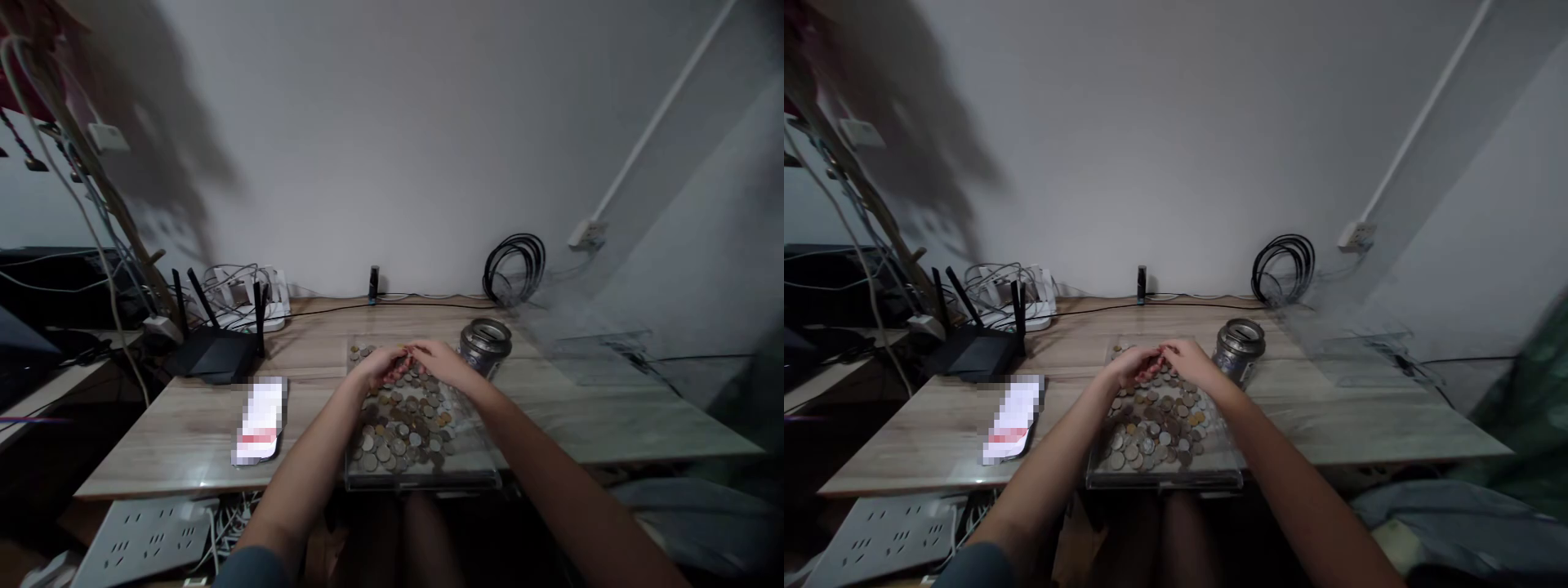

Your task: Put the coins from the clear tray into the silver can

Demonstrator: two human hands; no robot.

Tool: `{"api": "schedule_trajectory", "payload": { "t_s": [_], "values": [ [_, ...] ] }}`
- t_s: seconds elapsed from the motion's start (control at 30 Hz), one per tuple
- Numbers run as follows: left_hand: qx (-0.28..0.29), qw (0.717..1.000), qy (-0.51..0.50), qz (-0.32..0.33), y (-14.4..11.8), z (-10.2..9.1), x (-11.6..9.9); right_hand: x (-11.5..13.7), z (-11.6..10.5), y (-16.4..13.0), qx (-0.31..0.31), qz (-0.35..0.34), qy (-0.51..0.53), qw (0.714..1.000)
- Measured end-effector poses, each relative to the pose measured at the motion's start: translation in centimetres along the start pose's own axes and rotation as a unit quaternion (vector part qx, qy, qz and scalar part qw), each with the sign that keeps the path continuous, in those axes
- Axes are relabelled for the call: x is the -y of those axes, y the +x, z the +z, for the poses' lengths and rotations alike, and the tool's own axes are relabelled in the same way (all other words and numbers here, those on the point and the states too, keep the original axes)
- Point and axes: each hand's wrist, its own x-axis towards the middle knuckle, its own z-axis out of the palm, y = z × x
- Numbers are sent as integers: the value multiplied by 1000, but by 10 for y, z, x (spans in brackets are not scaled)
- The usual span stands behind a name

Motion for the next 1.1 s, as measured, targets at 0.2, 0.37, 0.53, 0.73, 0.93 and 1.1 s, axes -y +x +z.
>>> {"api": "schedule_trajectory", "payload": {
  "t_s": [0.2,0.37,0.53,0.73,0.93,1.1],
  "values": [
    [9,1000,6,-18,-1,4,-1,-8,-20,2,-98,26,-27,995],
    [-32,999,22,-6,2,2,1,-21,-86,-6,-279,139,-231,922],
    [-57,998,0,8,6,-3,4,-51,-111,-3,-220,240,-335,884],
    [-76,996,44,31,7,-3,4,-44,-96,-3,-234,212,-344,884],
    [-50,997,50,40,6,1,4,-4,-34,-8,-127,-4,-203,971],
    [-32,997,21,62,4,2,3,4,6,-6,-66,5,-193,979]
  ]
}}
